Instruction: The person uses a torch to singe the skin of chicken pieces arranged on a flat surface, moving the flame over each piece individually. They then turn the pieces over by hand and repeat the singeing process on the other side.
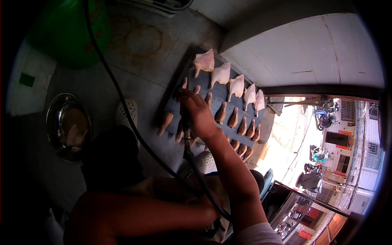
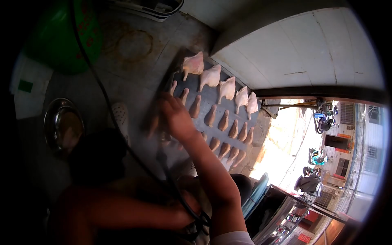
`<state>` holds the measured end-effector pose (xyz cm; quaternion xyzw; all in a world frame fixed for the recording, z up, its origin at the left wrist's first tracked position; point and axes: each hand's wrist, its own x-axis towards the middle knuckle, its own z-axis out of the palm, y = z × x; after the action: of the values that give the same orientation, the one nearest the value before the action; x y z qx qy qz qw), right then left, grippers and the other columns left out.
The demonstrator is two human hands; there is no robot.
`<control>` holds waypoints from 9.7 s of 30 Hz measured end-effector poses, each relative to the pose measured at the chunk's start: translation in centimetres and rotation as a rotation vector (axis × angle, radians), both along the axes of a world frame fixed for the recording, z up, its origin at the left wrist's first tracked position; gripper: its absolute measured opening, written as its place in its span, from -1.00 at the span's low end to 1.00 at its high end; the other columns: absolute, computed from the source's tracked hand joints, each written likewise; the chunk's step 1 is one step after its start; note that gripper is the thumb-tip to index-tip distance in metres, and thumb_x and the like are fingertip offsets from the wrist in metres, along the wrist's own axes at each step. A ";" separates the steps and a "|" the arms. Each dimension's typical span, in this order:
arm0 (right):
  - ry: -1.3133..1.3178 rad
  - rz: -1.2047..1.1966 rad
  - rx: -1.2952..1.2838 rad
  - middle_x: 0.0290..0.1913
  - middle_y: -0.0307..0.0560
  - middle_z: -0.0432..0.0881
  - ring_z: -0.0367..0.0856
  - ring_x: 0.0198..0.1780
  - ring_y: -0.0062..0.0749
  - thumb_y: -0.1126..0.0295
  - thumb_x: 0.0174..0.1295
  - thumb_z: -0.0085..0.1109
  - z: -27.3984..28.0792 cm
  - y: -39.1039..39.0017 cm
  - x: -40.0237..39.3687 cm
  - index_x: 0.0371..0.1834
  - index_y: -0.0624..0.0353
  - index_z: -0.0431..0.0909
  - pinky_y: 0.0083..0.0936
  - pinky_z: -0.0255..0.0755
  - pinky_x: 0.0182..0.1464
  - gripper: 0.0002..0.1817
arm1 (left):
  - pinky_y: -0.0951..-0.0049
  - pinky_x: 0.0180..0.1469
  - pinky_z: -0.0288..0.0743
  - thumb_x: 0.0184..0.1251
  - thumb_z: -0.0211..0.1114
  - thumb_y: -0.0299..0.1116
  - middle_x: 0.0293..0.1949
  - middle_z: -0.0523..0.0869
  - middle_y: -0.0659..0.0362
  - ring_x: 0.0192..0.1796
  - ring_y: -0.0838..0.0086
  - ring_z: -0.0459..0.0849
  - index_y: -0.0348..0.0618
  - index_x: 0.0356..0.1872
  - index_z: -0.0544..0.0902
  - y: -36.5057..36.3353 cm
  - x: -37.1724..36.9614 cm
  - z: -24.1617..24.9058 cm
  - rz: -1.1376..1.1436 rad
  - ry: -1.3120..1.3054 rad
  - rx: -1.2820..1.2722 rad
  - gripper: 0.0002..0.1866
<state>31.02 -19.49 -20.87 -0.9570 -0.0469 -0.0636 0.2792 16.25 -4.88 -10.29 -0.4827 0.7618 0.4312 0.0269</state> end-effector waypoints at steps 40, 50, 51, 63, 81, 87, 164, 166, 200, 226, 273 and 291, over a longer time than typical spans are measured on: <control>-0.545 -0.647 0.591 0.22 0.16 0.52 0.65 -0.03 -0.34 0.41 0.45 0.04 -5.0 -2.8 -6.2 0.08 0.30 0.41 -0.40 0.50 0.10 -0.76 | -0.17 -0.01 0.50 0.37 0.17 -0.31 -0.04 0.77 0.07 0.02 0.09 0.70 -0.11 -0.03 0.76 -0.4 1.3 0.2 0.038 -0.003 0.047 -0.72; -0.568 -0.660 0.596 0.24 0.19 0.51 0.61 -0.04 -0.37 0.34 0.47 0.07 -4.9 -2.6 -5.3 0.10 0.31 0.38 -0.43 0.45 0.11 -0.71 | -0.18 0.03 0.49 0.38 0.16 -0.31 -0.01 0.76 0.05 0.05 0.07 0.69 -0.12 -0.01 0.75 -0.4 1.7 0.4 0.019 -0.004 0.059 -0.71; -0.570 -0.659 0.591 0.24 0.19 0.51 0.61 -0.04 -0.38 0.33 0.47 0.07 -4.9 -2.7 -5.3 0.09 0.31 0.38 -0.43 0.45 0.11 -0.71 | -0.18 0.03 0.49 0.38 0.16 -0.31 -0.01 0.76 0.05 0.05 0.07 0.69 -0.12 -0.01 0.75 -0.5 1.6 0.4 0.021 0.001 0.060 -0.71; -0.522 -0.772 0.528 0.17 0.20 0.55 0.63 -0.05 -0.37 0.40 0.48 -0.01 -3.7 -4.0 -5.4 0.04 0.33 0.37 -0.41 0.46 0.14 -0.77 | -0.20 0.04 0.46 0.37 0.14 -0.34 -0.02 0.76 0.04 0.04 0.07 0.69 -0.13 -0.03 0.75 -0.3 1.4 0.5 0.044 -0.032 0.043 -0.71; -0.583 -0.752 0.641 0.16 0.13 0.57 0.67 -0.06 -0.36 0.32 0.45 0.08 -3.5 -5.8 -4.4 0.10 0.34 0.41 -0.44 0.55 0.05 -0.69 | -0.21 -0.01 0.50 0.36 0.16 -0.31 -0.01 0.76 0.03 0.02 0.07 0.70 -0.13 -0.03 0.75 -0.5 1.5 0.2 0.040 -0.015 0.011 -0.71; -0.583 -0.754 0.599 0.13 0.10 0.59 0.67 -0.08 -0.37 0.33 0.46 0.07 -3.3 -6.0 -4.3 0.11 0.33 0.42 -0.46 0.55 0.05 -0.69 | -0.20 -0.01 0.50 0.34 0.16 -0.32 -0.02 0.76 0.03 0.01 0.08 0.70 -0.15 -0.04 0.75 -0.5 1.8 0.4 0.039 -0.022 0.015 -0.71; -0.785 -0.675 1.126 -0.06 0.07 0.65 0.71 -0.17 -0.29 0.34 0.44 0.06 10.4 -12.2 -11.8 0.04 0.32 0.47 -0.40 0.63 -0.02 -0.73 | 0.04 0.11 0.50 0.19 0.24 -0.31 -0.12 0.72 0.04 0.11 0.13 0.63 -0.11 -0.35 0.67 21.5 -2.8 3.5 0.410 -0.366 -0.612 -0.87; -0.776 -0.685 1.161 -0.08 0.06 0.65 0.71 -0.19 -0.29 0.34 0.43 0.08 10.5 -12.4 -12.3 0.03 0.33 0.47 -0.39 0.63 -0.03 -0.73 | 0.06 0.10 0.50 0.16 0.24 -0.31 -0.13 0.71 0.04 0.08 0.14 0.64 -0.10 -0.36 0.66 21.2 -3.3 3.5 0.439 -0.360 -0.614 -0.87; -0.779 -0.624 1.290 -0.02 0.06 0.64 0.70 -0.27 -0.29 0.37 0.41 0.07 12.4 -11.5 -14.6 -0.01 0.28 0.45 -0.36 0.67 -0.13 -0.78 | 0.19 0.09 0.52 0.43 0.08 -0.43 -0.04 0.70 -0.01 0.05 0.17 0.65 -0.22 -0.08 0.65 24.9 -5.3 -1.2 1.884 -0.216 -0.049 -0.79; -0.790 -0.625 1.296 -0.04 0.06 0.65 0.69 -0.25 -0.29 0.37 0.41 0.09 11.7 -12.6 -14.6 -0.02 0.27 0.43 -0.37 0.66 -0.09 -0.79 | 0.18 0.08 0.53 0.50 0.02 -0.37 -0.02 0.70 -0.07 0.02 0.12 0.66 -0.23 0.00 0.65 26.5 -6.1 0.7 1.755 -0.330 0.002 -0.72; -0.390 -0.854 0.873 -0.38 -0.07 0.64 0.68 -0.36 -0.43 0.40 0.37 0.16 3.8 -14.6 2.5 -0.11 0.29 0.49 -0.55 0.57 -0.25 -0.82 | 0.22 -0.30 0.67 0.38 0.12 -0.43 -0.40 0.75 -0.16 -0.33 0.13 0.80 -0.43 -0.08 0.58 -5.9 10.4 5.2 0.963 0.876 -0.181 -0.75; -0.213 -0.560 0.724 -0.33 -0.04 0.65 0.65 -0.37 -0.47 0.46 0.38 0.13 4.5 -12.9 7.8 -0.06 0.31 0.47 -0.55 0.55 -0.25 -0.83 | 0.19 -0.25 0.67 0.37 0.11 -0.42 -0.39 0.75 -0.15 -0.31 0.11 0.80 -0.43 -0.12 0.62 -5.1 13.5 5.4 0.836 0.860 -0.206 -0.75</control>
<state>38.85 -32.40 -16.42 -0.7621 0.2097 -0.2465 0.5608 29.77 -9.97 -4.90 -0.5236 0.4880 0.4856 -0.5019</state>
